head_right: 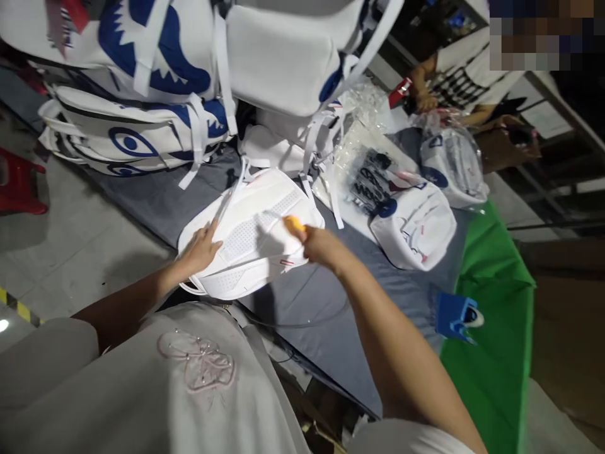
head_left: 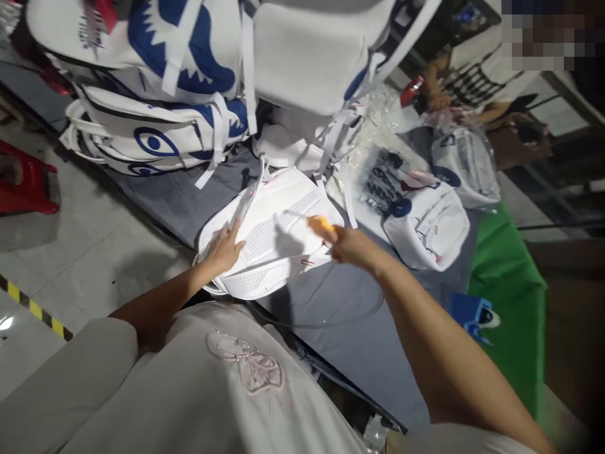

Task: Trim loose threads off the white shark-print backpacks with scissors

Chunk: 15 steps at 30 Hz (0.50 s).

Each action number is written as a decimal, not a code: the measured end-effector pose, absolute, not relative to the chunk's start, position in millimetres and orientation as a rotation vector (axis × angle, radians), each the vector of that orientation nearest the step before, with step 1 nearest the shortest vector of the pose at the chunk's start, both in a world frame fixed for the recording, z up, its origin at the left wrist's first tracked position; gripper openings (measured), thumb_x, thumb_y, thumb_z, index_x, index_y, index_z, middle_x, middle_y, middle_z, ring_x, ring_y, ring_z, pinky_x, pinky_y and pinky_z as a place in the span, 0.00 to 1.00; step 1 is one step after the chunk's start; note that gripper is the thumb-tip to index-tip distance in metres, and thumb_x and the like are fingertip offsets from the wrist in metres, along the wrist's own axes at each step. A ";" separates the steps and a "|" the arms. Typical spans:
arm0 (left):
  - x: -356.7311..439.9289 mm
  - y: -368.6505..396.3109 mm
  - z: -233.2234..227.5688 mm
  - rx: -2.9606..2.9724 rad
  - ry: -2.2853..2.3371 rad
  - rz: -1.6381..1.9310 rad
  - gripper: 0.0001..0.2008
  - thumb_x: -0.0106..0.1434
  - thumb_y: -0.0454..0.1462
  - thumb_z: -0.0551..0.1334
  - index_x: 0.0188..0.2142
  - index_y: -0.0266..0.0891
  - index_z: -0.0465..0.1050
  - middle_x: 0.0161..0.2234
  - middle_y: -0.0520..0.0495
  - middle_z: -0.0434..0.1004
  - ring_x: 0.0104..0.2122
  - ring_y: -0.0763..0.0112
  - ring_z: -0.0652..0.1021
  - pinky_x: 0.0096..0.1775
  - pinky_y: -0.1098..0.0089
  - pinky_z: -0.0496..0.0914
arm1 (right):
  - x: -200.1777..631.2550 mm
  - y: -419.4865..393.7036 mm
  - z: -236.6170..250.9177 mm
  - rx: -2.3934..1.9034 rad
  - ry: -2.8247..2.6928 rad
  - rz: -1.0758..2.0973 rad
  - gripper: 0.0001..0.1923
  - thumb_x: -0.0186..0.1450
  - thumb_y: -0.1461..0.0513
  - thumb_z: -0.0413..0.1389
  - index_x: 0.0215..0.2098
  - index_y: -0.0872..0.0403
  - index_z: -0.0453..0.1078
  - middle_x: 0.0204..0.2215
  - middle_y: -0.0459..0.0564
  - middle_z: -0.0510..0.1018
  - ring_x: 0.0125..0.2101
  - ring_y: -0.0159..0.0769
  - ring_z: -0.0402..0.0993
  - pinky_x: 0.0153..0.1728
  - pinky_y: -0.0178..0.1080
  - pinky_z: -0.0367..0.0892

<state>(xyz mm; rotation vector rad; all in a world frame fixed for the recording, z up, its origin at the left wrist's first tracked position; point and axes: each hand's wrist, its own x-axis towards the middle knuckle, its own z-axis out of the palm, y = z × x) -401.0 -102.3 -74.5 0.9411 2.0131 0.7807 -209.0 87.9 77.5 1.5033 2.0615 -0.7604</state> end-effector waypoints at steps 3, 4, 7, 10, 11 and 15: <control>-350.7 -123.3 -59.2 1.733 2.029 0.617 0.40 0.64 0.45 0.63 0.70 0.42 0.48 0.70 0.35 0.45 0.68 0.43 0.52 0.64 0.45 0.48 | -178.0 96.3 90.7 1.589 2.055 -0.452 0.18 0.73 0.52 0.47 0.39 0.57 0.70 0.18 0.48 0.74 0.19 0.33 0.70 0.23 0.33 0.61; -334.9 -129.7 -59.4 1.883 1.946 0.514 0.42 0.61 0.45 0.66 0.69 0.42 0.49 0.70 0.35 0.44 0.67 0.43 0.53 0.64 0.46 0.50 | -167.7 93.7 95.0 1.520 1.999 -0.576 0.19 0.73 0.51 0.45 0.40 0.57 0.70 0.20 0.49 0.76 0.19 0.32 0.70 0.23 0.33 0.61; -306.3 -137.5 -74.2 1.877 1.862 0.277 0.39 0.59 0.37 0.67 0.67 0.42 0.56 0.68 0.33 0.53 0.62 0.42 0.64 0.58 0.48 0.62 | -134.9 74.7 106.4 1.472 1.871 -0.780 0.19 0.73 0.51 0.44 0.42 0.57 0.69 0.22 0.50 0.77 0.18 0.31 0.70 0.21 0.31 0.61; -310.9 -126.4 -93.9 1.414 1.839 0.554 0.29 0.63 0.33 0.62 0.64 0.46 0.63 0.62 0.37 0.65 0.55 0.51 0.72 0.55 0.55 0.66 | -93.6 51.1 112.6 1.675 1.875 -0.735 0.21 0.73 0.50 0.44 0.46 0.58 0.68 0.20 0.49 0.75 0.17 0.32 0.69 0.20 0.32 0.59; -316.5 -120.0 -98.2 1.160 1.769 0.702 0.25 0.64 0.35 0.61 0.61 0.46 0.65 0.59 0.39 0.69 0.52 0.55 0.75 0.53 0.58 0.68 | -78.8 43.8 112.2 1.634 1.851 -0.890 0.22 0.73 0.50 0.43 0.47 0.59 0.67 0.20 0.49 0.74 0.17 0.32 0.69 0.20 0.32 0.60; -327.8 -94.4 -102.9 0.251 1.449 0.863 0.17 0.69 0.46 0.55 0.51 0.38 0.69 0.39 0.36 0.80 0.27 0.66 0.78 0.30 0.68 0.71 | -33.5 24.4 97.6 1.579 1.849 -1.236 0.24 0.73 0.48 0.42 0.46 0.59 0.67 0.20 0.47 0.74 0.17 0.31 0.69 0.22 0.31 0.61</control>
